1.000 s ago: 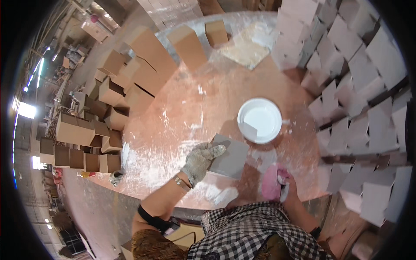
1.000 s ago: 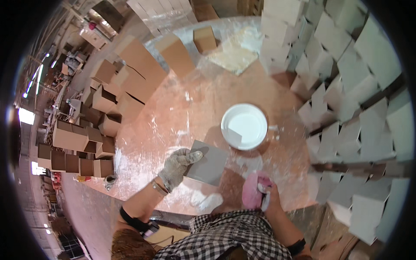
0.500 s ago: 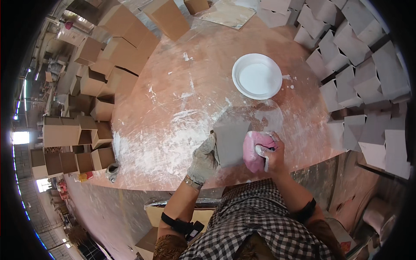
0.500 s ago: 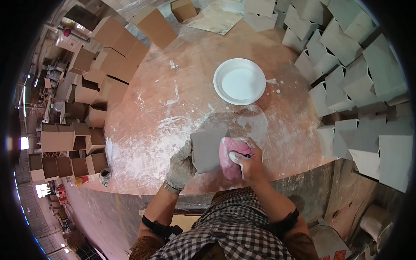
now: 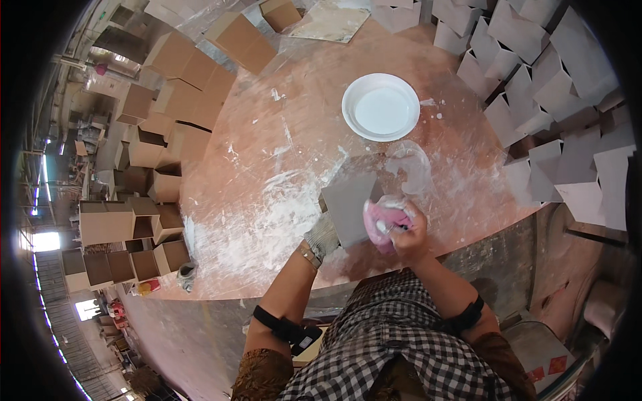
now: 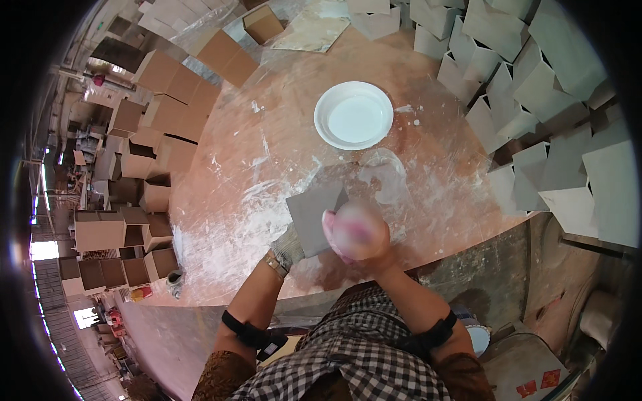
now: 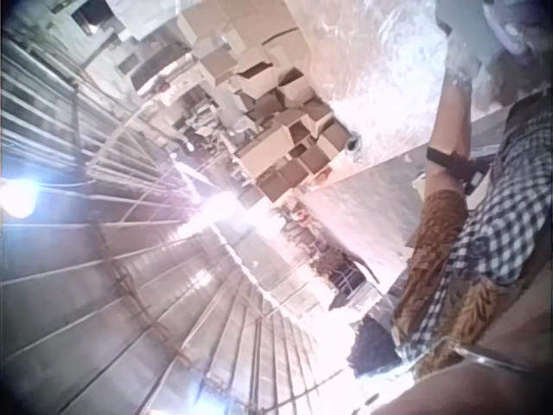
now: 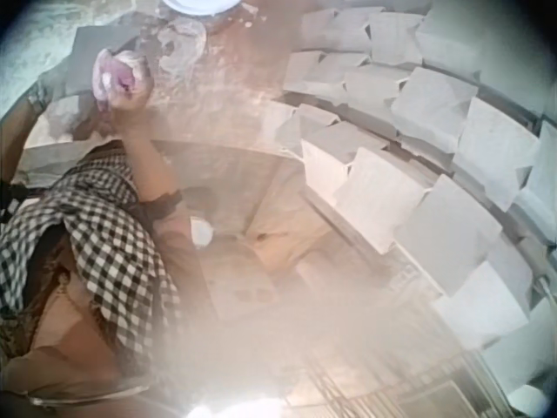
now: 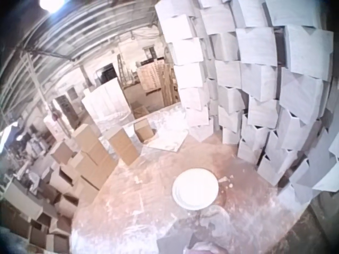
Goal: Wiping the exterior surface of cardboard boxes with a pink cloth.
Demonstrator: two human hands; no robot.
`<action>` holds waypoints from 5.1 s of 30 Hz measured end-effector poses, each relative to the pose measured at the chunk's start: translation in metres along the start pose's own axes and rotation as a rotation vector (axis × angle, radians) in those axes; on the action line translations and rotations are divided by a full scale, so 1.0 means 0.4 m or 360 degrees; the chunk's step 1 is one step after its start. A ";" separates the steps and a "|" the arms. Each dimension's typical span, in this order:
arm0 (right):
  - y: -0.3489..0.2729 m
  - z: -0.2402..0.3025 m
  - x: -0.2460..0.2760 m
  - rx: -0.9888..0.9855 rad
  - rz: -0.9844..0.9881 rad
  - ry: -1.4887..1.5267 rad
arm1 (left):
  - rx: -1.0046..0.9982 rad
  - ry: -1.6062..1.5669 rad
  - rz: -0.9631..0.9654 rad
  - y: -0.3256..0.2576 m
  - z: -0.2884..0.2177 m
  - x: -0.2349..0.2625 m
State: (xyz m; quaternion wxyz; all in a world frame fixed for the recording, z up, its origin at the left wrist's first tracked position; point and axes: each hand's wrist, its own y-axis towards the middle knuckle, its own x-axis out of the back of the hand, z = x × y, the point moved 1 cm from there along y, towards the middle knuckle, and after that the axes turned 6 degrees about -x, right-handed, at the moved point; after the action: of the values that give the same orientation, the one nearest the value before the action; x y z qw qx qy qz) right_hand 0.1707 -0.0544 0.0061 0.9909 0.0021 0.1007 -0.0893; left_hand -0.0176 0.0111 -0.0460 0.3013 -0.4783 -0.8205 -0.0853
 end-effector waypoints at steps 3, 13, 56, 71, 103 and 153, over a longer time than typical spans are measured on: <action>-0.030 0.011 -0.031 0.0246 0.0109 -0.0239 | 0.0383 -0.0511 -0.0006 -0.012 0.018 -0.016; -0.162 0.018 -0.041 0.0128 0.0164 0.0444 | 0.0148 -0.0714 -0.0229 -0.002 0.029 -0.027; 0.026 0.076 -0.065 0.0694 0.0939 -0.0022 | 0.0126 -0.1347 -0.0094 0.046 0.248 -0.144; 0.098 0.081 0.088 0.0443 0.0526 -0.0234 | 0.0391 -0.2679 -0.0400 0.084 0.132 -0.086; 0.186 0.029 -0.070 0.0660 0.0865 -0.0265 | 0.0139 -0.1038 -0.0488 0.094 0.002 -0.008; -0.183 0.019 0.280 -0.0568 -0.0270 0.0765 | -0.0581 0.1392 -0.0984 -0.022 -0.424 0.363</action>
State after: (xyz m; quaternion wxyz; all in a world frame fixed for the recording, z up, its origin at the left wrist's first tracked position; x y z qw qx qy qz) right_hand 0.2672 -0.1465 -0.0080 0.9125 -0.1592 0.3460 -0.1495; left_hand -0.0074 0.0404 0.1754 0.4865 -0.1802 -0.6931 -0.5005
